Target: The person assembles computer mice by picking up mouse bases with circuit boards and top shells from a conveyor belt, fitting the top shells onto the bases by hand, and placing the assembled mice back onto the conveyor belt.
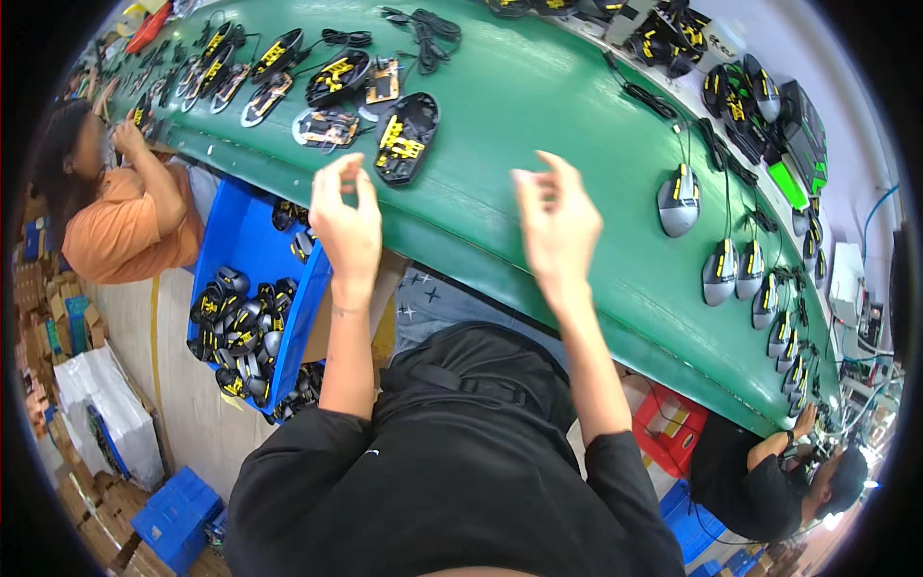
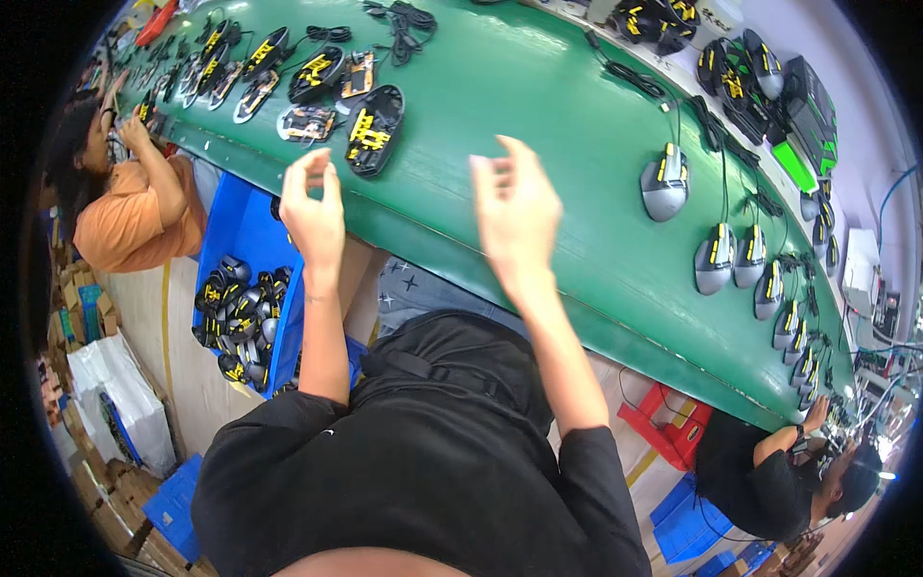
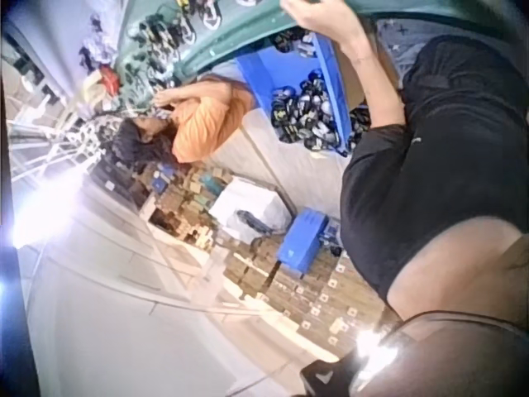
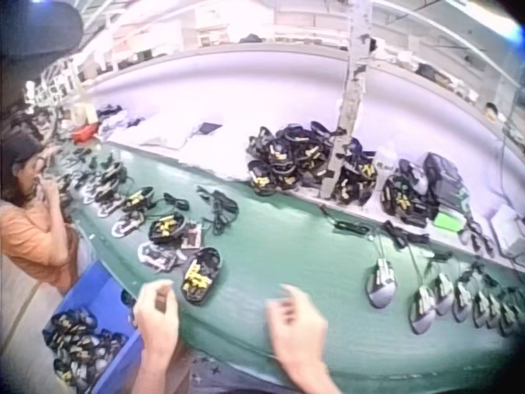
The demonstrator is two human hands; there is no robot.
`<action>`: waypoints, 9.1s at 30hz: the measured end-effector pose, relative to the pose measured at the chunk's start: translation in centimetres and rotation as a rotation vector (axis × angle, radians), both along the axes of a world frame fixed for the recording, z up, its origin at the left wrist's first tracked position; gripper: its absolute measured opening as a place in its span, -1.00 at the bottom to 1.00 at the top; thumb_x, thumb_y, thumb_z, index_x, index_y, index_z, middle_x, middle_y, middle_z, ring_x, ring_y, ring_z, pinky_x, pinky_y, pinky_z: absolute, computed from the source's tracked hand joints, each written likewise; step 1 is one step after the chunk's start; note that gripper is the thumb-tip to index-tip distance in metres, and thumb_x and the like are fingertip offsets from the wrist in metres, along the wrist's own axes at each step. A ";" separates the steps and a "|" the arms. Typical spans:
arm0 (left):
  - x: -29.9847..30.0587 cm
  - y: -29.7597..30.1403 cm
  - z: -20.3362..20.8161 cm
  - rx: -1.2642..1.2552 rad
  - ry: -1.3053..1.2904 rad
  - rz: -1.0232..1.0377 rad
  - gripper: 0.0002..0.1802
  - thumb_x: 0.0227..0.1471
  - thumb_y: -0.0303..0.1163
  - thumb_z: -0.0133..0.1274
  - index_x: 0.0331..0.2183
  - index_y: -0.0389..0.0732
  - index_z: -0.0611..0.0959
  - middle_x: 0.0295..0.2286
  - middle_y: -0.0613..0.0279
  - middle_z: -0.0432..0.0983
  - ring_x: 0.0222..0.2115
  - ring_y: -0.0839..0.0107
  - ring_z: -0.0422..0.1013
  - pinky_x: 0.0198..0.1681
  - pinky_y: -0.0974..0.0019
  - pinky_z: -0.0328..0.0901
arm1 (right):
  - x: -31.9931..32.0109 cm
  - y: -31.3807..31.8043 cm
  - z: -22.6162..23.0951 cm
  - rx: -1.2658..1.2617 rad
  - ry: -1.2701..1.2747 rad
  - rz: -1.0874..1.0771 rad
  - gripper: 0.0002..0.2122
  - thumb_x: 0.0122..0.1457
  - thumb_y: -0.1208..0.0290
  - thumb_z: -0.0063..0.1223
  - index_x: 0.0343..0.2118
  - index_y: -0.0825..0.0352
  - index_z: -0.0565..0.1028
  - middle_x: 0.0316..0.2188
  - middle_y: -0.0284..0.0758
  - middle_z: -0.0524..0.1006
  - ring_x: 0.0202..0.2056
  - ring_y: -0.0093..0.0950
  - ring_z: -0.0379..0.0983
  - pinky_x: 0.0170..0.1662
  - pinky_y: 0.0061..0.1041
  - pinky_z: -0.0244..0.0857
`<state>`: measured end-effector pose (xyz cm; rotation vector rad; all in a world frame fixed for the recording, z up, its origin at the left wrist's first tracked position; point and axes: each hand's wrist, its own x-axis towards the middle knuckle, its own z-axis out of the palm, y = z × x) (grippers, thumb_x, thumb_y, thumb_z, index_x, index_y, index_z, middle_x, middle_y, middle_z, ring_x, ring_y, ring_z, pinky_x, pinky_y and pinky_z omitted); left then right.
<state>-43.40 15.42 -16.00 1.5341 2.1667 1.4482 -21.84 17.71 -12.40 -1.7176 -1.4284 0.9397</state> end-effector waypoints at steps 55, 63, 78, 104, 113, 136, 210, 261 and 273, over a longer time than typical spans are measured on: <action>-4.3 3.6 0.9 -0.643 -1.145 -0.704 -0.43 -0.08 -0.51 0.24 0.01 -0.42 0.47 -0.13 0.10 0.54 -0.22 0.45 0.51 -0.14 0.43 0.40 | 9.1 -0.1 -4.4 0.365 -0.620 -0.132 -0.33 0.01 0.31 0.27 0.21 0.25 0.27 0.27 -0.07 0.18 0.19 -0.04 0.20 0.18 -0.09 0.11; 8.1 4.1 -1.3 -0.368 -1.816 -0.716 -0.50 0.07 -0.64 0.04 0.04 -0.21 0.29 -0.06 -0.14 0.41 -0.03 -0.10 0.42 -0.05 -0.14 0.45 | 9.3 -0.5 -3.6 0.307 -0.655 -0.132 -0.31 -0.02 0.23 0.32 0.19 0.26 0.30 0.24 -0.07 0.23 0.14 -0.06 0.24 0.17 -0.17 0.15; 10.4 2.7 -2.3 -0.276 -2.073 -0.825 -0.48 0.28 -0.27 -0.34 0.19 -0.30 0.25 0.09 -0.12 0.31 0.06 -0.05 0.35 -0.04 -0.11 0.41 | 5.3 -3.4 0.6 -0.117 0.340 -0.216 -0.81 0.14 0.40 0.24 -0.26 0.41 0.61 -0.47 -0.35 0.60 -0.47 -0.67 0.49 -0.38 -0.68 0.35; 11.1 1.6 -1.9 -0.216 -1.560 -0.713 -0.52 0.20 -0.46 -0.14 0.13 -0.35 0.27 0.06 -0.19 0.33 0.00 0.01 0.42 -0.12 0.10 0.48 | -2.1 -5.6 -3.3 0.503 -0.846 0.210 -0.61 -0.04 0.64 0.03 -0.05 0.42 0.43 -0.09 -0.09 0.53 0.04 -0.14 0.37 0.02 -0.32 0.27; 10.3 1.7 -1.4 -0.317 -1.598 -0.753 -0.39 0.02 -0.62 0.14 0.11 -0.36 0.31 -0.15 -0.05 0.49 -0.17 0.13 0.53 -0.23 0.13 0.56 | 2.3 1.0 0.8 0.165 -0.072 -0.024 -0.71 0.08 0.41 0.24 -0.14 0.41 0.59 -0.46 -0.26 0.64 -0.50 -0.59 0.57 -0.43 -0.58 0.45; 9.1 1.8 -1.8 -0.241 -1.675 -0.741 -0.53 0.04 -0.68 0.06 0.00 -0.36 0.34 -0.11 -0.17 0.45 -0.15 -0.06 0.51 -0.27 0.05 0.57 | 11.1 0.7 1.6 0.325 -0.705 0.373 -0.33 -0.11 0.33 0.38 0.16 0.15 0.38 0.04 -0.24 0.50 0.19 -0.30 0.28 0.20 -0.37 0.18; 2.9 2.6 -2.9 0.084 -1.476 -1.137 -0.67 -0.19 -0.48 0.35 -0.30 -0.34 0.66 -0.30 0.04 0.58 -0.29 0.33 0.52 -0.14 0.28 0.41 | -1.2 -4.6 1.8 0.397 -0.106 0.171 -0.52 -0.26 0.44 0.48 -0.17 0.32 0.59 -0.35 -0.27 0.63 -0.30 -0.39 0.54 -0.21 -0.48 0.42; 0.8 2.2 -1.9 -0.260 -1.201 -0.756 -0.36 -0.14 -0.59 0.28 0.03 -0.31 0.44 -0.05 0.01 0.49 -0.12 0.40 0.47 -0.15 0.37 0.43 | -5.8 -1.3 -3.0 -0.109 0.644 -0.178 -0.77 0.07 0.56 0.25 -0.19 0.48 0.56 -0.40 -0.28 0.63 -0.39 -0.58 0.55 -0.31 -0.62 0.43; 1.4 1.1 -2.4 -0.278 -1.316 -0.835 -0.31 -0.05 -0.61 -0.06 0.18 -0.32 0.29 0.04 -0.12 0.40 -0.03 0.23 0.44 0.07 0.21 0.33 | -8.6 -3.5 -2.6 0.495 -0.550 0.079 -0.80 0.00 0.63 0.18 -0.28 0.35 0.48 -0.37 -0.20 0.61 -0.45 -0.40 0.53 -0.34 -0.50 0.40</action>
